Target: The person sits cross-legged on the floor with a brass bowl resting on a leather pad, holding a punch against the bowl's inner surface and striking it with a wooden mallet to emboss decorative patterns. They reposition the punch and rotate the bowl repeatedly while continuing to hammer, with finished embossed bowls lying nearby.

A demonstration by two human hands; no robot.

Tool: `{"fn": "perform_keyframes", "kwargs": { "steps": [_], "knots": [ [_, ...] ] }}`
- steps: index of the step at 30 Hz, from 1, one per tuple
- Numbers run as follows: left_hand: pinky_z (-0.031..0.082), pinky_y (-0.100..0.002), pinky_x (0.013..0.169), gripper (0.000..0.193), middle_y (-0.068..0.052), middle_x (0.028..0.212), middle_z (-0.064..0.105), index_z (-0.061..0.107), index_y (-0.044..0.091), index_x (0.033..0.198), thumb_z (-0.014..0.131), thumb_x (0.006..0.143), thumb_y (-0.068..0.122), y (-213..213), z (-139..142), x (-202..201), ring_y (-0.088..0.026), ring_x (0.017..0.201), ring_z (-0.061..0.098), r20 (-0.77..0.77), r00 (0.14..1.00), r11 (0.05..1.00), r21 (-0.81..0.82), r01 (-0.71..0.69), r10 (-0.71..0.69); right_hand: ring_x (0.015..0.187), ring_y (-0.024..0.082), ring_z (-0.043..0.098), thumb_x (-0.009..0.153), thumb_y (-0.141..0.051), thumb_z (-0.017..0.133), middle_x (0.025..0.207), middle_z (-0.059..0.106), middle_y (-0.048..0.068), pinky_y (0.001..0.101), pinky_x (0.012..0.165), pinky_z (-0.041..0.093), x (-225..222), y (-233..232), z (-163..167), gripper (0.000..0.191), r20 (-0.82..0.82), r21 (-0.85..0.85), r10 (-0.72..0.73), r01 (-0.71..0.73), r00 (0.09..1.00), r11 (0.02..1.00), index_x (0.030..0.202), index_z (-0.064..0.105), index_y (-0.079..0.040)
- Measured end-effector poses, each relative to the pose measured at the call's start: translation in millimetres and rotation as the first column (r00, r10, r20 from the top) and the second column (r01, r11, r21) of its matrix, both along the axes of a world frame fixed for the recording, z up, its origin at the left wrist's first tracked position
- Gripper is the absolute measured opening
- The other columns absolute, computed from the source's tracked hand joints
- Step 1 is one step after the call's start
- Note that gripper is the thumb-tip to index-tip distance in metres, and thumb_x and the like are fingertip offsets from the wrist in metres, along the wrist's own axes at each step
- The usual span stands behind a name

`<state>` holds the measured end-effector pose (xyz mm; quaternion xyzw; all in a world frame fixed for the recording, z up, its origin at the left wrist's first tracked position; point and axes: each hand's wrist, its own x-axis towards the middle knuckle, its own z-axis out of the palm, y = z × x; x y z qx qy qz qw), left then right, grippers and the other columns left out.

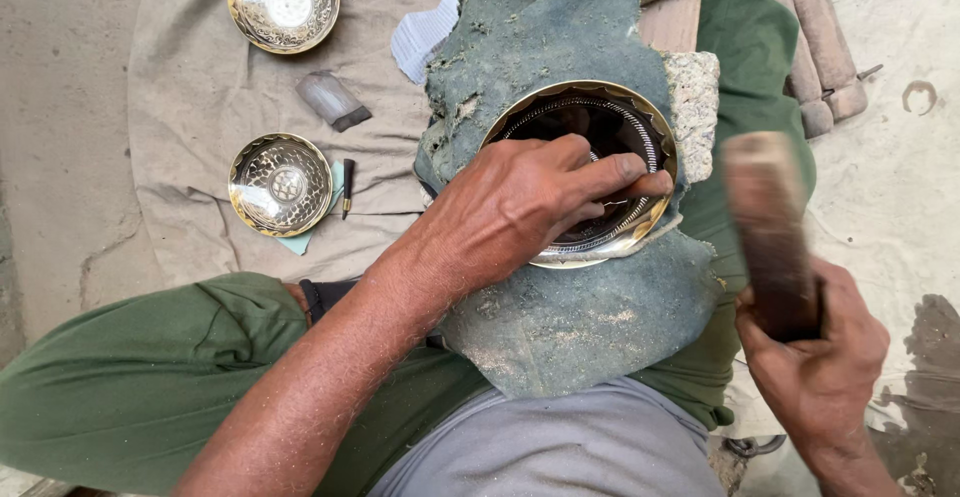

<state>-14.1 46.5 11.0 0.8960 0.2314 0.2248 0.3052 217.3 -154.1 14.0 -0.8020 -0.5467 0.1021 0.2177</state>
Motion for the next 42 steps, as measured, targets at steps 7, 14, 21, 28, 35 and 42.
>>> {"fn": "perform_keyframes", "kwargs": {
  "steps": [7, 14, 21, 28, 35, 42],
  "knots": [
    [0.055, -0.044, 0.059, 0.027, -0.007, 0.079, 0.058, 0.066, 0.021, 0.126, 0.061, 0.100, 0.014, -0.4, 6.2, -0.4, -0.026, 0.069, 0.066, -0.078, 0.996, 0.999, 0.012, 0.036, -0.035, 0.083, 0.016, 0.070, 0.090, 0.000, 0.078, 0.094, 0.070, 0.010, 0.0300, 0.077, 0.059, 12.1, -3.5, 0.5, 0.033, -0.043, -0.009, 0.024, -0.025, 0.999, 1.000, 0.120, 0.066, -0.001],
    [0.057, -0.043, 0.065, 0.023, -0.007, 0.087, 0.060, 0.062, 0.016, 0.126, 0.066, 0.103, 0.013, -12.1, 1.7, -4.4, -0.026, 0.076, 0.067, 0.026, 0.996, 0.996, 0.007, -0.084, 0.084, 0.087, 0.017, 0.068, 0.091, 0.007, 0.077, 0.095, 0.070, 0.011, 0.0315, 0.084, 0.056, 15.9, 27.9, 29.7, 0.031, -0.118, -0.048, 0.039, -0.044, 0.992, 0.998, 0.117, 0.062, 0.000],
    [0.061, -0.034, 0.061, 0.035, -0.005, 0.084, 0.061, 0.063, 0.015, 0.130, 0.076, 0.097, 0.013, -25.0, -2.3, -2.8, -0.019, 0.070, 0.066, 0.068, 0.964, 0.965, -0.080, -0.250, 0.256, 0.074, 0.023, 0.065, 0.087, 0.014, 0.075, 0.090, 0.067, 0.017, 0.0363, 0.070, 0.054, 43.1, 63.1, 39.5, 0.037, 0.134, -0.159, 0.259, -0.237, 0.957, 0.958, 0.121, 0.064, 0.006],
    [0.065, -0.032, 0.071, 0.038, -0.009, 0.099, 0.067, 0.061, 0.005, 0.129, 0.079, 0.096, 0.010, -55.6, -4.3, -3.6, -0.018, 0.082, 0.072, 0.182, 0.799, 0.819, -0.173, -0.548, 0.573, 0.083, 0.023, 0.066, 0.088, 0.009, 0.069, 0.099, 0.067, 0.014, 0.0353, 0.082, 0.057, 33.3, 103.9, 52.6, 0.045, 0.120, -0.158, 0.407, -0.387, 0.905, 0.908, 0.131, 0.058, 0.002],
    [0.064, -0.026, 0.068, 0.035, -0.011, 0.096, 0.069, 0.061, -0.002, 0.121, 0.080, 0.092, 0.002, -69.3, -7.6, 5.4, -0.015, 0.080, 0.073, 0.220, 0.650, 0.685, -0.290, -0.669, 0.728, 0.085, 0.031, 0.067, 0.084, 0.011, 0.072, 0.102, 0.067, 0.022, 0.0393, 0.081, 0.056, 1.8, 138.5, 96.8, 0.045, 0.275, -0.138, 0.575, -0.561, 0.770, 0.817, 0.128, 0.061, 0.005],
    [0.065, -0.025, 0.070, 0.029, -0.009, 0.095, 0.069, 0.061, 0.002, 0.115, 0.081, 0.095, 0.004, -66.4, -13.1, 4.7, -0.013, 0.081, 0.074, 0.226, 0.681, 0.713, -0.331, -0.618, 0.696, 0.087, 0.028, 0.070, 0.086, 0.007, 0.075, 0.105, 0.070, 0.020, 0.0356, 0.085, 0.058, 7.2, 131.9, 103.1, 0.047, 0.350, -0.309, 0.527, -0.436, 0.774, 0.845, 0.132, 0.064, 0.002]
  ]
}}
